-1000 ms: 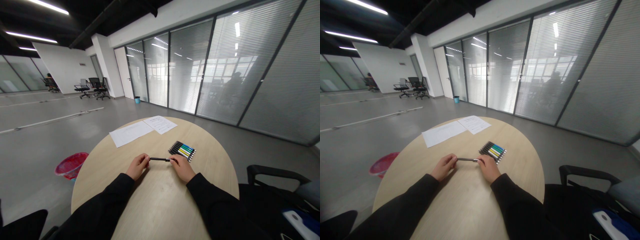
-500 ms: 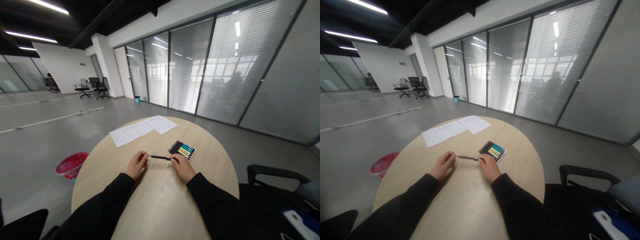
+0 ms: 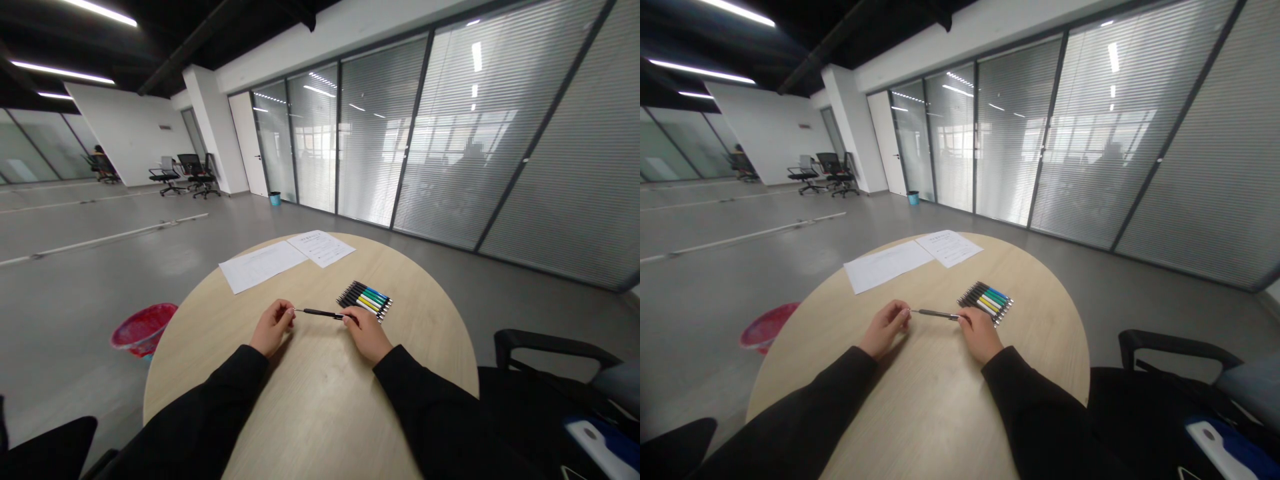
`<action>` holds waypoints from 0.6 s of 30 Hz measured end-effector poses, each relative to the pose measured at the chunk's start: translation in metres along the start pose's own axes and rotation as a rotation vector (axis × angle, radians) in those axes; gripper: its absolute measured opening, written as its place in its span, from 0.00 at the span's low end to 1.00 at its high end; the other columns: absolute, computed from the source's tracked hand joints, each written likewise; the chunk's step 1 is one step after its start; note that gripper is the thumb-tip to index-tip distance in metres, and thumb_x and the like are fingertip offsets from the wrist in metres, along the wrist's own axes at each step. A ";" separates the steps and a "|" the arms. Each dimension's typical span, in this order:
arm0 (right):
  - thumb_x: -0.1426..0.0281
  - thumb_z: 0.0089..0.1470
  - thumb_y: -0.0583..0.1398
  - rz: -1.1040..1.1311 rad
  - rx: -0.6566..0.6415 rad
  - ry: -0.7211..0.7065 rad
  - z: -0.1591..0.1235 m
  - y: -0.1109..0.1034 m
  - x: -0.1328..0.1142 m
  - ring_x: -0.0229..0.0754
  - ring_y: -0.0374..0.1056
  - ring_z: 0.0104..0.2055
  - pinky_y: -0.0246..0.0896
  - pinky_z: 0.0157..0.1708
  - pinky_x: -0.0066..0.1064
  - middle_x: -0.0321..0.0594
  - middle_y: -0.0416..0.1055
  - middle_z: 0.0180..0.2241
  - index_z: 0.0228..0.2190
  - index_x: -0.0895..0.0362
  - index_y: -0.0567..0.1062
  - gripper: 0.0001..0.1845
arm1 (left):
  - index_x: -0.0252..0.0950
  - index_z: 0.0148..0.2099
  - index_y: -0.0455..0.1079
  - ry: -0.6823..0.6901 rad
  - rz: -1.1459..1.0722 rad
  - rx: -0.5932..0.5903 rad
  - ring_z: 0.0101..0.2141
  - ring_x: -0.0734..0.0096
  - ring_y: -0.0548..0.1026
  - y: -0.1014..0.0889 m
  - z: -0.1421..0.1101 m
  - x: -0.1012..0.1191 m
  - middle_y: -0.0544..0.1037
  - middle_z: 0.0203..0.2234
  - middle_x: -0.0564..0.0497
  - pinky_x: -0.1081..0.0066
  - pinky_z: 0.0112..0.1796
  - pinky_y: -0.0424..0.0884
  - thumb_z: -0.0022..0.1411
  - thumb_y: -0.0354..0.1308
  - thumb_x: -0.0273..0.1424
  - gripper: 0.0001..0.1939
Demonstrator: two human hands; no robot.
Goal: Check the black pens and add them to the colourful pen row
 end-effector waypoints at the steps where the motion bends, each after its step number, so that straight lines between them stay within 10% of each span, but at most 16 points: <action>1: 0.74 0.57 0.55 -0.001 0.002 0.002 0.000 0.000 0.000 0.42 0.69 0.38 0.60 0.40 0.32 0.40 0.75 0.34 0.36 0.56 0.78 0.10 | 0.35 0.34 0.64 0.001 0.000 0.007 0.22 0.75 0.69 -0.001 0.000 -0.001 0.70 0.23 0.55 0.73 0.27 0.66 0.59 0.55 0.40 0.13; 18: 0.74 0.57 0.56 -0.033 0.033 0.040 0.001 -0.004 0.004 0.43 0.69 0.38 0.60 0.40 0.32 0.41 0.76 0.35 0.36 0.56 0.78 0.10 | 0.37 0.29 0.66 0.106 0.693 -0.070 0.25 0.69 0.66 0.002 -0.001 0.004 0.71 0.23 0.52 0.70 0.28 0.59 0.62 0.49 0.41 0.15</action>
Point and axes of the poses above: each hand's wrist, its own z-axis towards the middle knuckle, its own y-axis out of the palm, x = y × z, the point moved 9 cm from there along z, towards the middle knuckle
